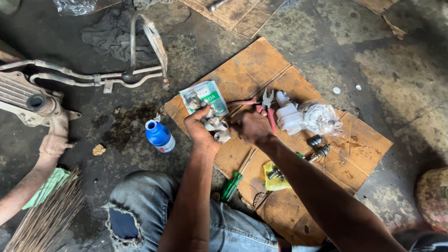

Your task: The person sits on the floor and cleans a metal automotive component with a cloth. They then open a plastic bag containing small parts, apply a blue liquid from a bottle onto the component, and use a screwdriver to manipulate internal parts. The person continues to wipe and adjust the component throughout the clip.

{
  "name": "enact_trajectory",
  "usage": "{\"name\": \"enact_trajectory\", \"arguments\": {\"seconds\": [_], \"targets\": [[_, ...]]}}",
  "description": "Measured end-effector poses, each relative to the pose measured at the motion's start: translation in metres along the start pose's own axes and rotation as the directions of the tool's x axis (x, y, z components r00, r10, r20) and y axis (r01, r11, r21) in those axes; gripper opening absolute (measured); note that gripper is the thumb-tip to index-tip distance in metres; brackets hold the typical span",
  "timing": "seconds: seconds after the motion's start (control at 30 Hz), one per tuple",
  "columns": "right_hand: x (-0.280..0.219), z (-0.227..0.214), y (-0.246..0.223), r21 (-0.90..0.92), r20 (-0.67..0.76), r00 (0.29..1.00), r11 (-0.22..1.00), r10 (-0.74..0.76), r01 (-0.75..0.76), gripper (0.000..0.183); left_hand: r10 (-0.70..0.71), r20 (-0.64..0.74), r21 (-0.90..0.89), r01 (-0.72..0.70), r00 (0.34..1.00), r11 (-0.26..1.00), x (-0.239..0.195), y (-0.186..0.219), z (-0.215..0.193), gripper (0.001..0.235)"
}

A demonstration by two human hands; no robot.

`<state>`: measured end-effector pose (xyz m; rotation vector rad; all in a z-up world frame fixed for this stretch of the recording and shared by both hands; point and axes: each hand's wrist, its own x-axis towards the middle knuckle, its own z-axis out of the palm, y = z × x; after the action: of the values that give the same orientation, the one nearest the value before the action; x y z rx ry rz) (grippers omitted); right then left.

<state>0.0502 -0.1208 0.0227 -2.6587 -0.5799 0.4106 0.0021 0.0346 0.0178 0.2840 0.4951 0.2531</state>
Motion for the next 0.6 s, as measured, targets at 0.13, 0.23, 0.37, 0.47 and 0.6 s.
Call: {"name": "enact_trajectory", "arguments": {"seconds": [0.13,0.23,0.37,0.47,0.6], "targets": [[-0.013,-0.009,0.008,-0.087,0.01,1.0,0.996,-0.021,0.022,0.03,-0.048,-0.002,0.038,0.048,0.999,0.998,-0.005,0.001,0.004,0.012],[-0.012,-0.01,0.01,-0.126,0.02,0.999,0.992,-0.025,0.027,0.035,-0.06,0.014,0.024,0.06,0.998,0.998,-0.005,0.001,0.007,0.012],[0.002,0.012,0.027,-0.335,0.067,0.98,0.921,-0.189,0.201,0.03,-0.05,0.003,-0.001,0.05,0.999,0.999,-0.006,0.001,0.007,0.013],[0.019,0.041,0.042,-0.561,0.024,0.94,0.773,-0.341,0.295,0.022,-0.051,0.004,0.022,0.051,0.999,0.998,-0.009,0.004,0.008,0.012],[0.023,0.049,0.045,-0.592,-0.055,0.907,0.746,-0.416,0.306,0.018,-0.091,-0.021,0.046,0.092,0.996,0.995,-0.014,0.006,0.012,0.012]]}}
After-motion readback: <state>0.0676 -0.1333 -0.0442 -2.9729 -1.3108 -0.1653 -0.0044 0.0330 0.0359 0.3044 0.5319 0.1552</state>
